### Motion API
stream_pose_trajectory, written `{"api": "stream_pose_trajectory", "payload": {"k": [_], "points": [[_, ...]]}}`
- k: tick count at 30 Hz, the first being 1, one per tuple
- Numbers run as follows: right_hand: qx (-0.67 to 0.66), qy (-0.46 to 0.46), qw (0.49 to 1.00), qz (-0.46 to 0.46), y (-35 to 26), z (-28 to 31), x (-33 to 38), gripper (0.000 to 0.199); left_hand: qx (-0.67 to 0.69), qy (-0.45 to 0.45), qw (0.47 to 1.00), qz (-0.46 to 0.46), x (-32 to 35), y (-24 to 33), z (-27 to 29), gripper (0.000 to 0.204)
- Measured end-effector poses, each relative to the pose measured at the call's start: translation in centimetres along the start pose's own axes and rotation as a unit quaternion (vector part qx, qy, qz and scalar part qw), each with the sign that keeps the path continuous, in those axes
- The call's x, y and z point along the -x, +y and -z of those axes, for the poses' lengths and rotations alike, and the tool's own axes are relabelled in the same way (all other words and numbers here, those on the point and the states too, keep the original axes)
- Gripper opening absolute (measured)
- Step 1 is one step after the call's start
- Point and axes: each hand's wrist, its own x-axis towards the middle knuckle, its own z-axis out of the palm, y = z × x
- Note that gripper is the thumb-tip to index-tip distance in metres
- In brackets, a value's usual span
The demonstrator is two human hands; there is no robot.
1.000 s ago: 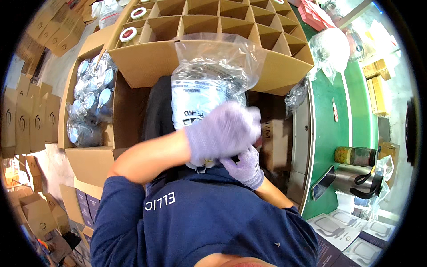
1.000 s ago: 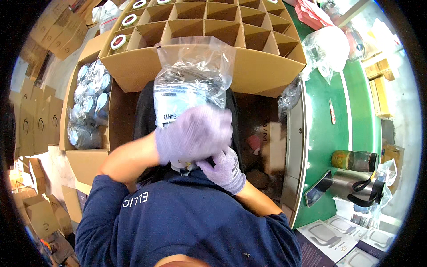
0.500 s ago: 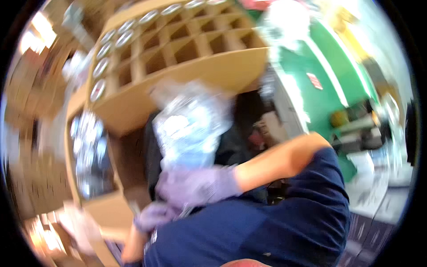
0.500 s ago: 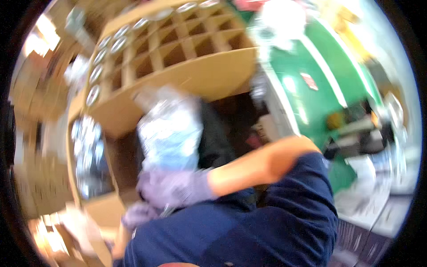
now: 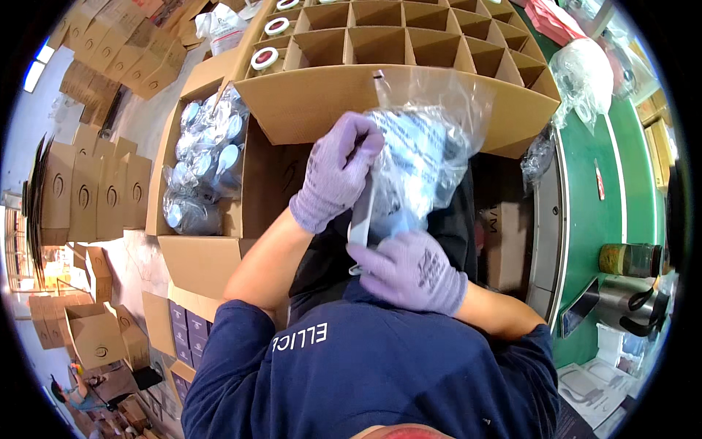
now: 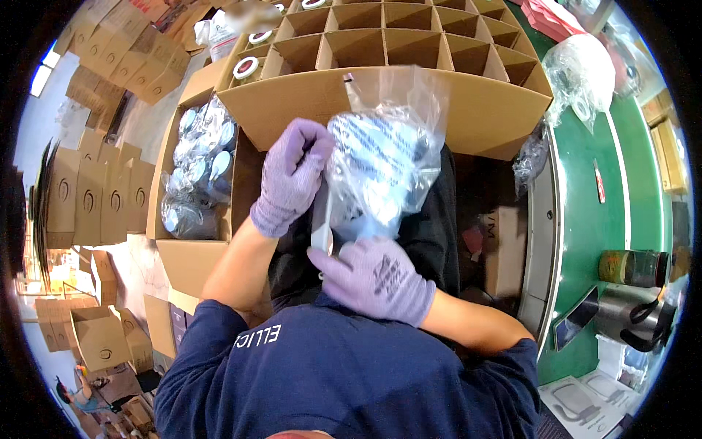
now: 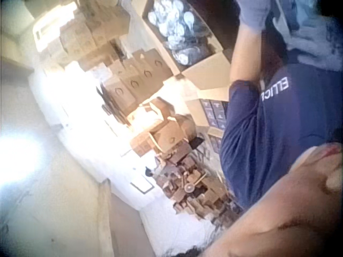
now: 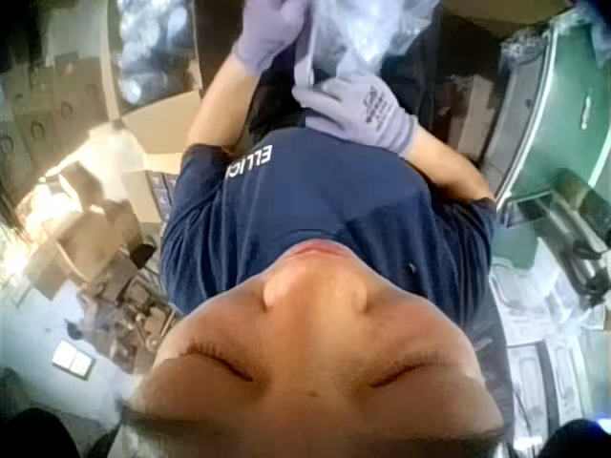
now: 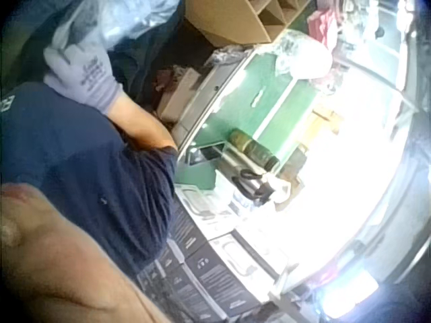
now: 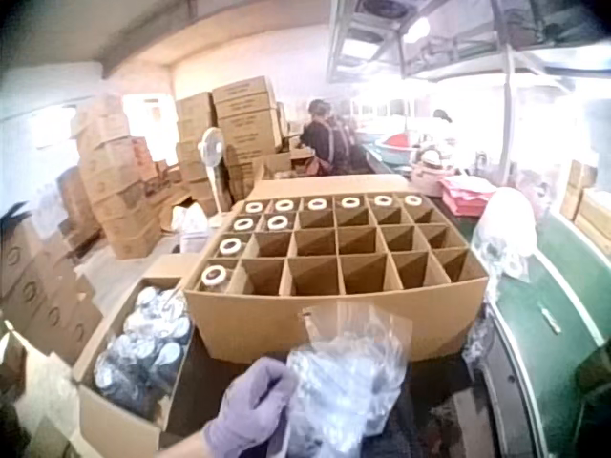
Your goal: The person assembles carafes by placing a glass flask into a plastic body, attaching a lid, and packing the unit into a cardboard box.
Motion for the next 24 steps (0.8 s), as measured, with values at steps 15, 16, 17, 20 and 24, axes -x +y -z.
{"api": "stream_pose_trajectory", "payload": {"k": [15,16,17,20,24], "points": [[0.101,0.154,0.972,-0.145,6.1,2.9,-3.7,0.044,0.085,-0.201,0.973,-0.076,2.2,-7.4,1.6,0.084],[0.098,0.127,0.975,-0.153,6.3,3.6,-4.4,0.040,0.045,-0.176,0.980,-0.078,2.7,-6.3,0.8,0.088],[0.082,0.132,0.978,-0.137,6.7,3.6,-5.1,0.037,-0.011,-0.150,0.985,-0.088,2.9,-5.3,0.2,0.091],[0.061,0.107,0.988,-0.091,6.1,3.0,-7.2,0.035,-0.102,0.009,0.989,-0.106,2.5,-6.1,-1.6,0.061],[0.085,0.107,0.985,-0.106,4.1,3.4,-5.5,0.048,-0.127,0.156,0.971,-0.132,1.4,-6.4,0.2,0.029]]}}
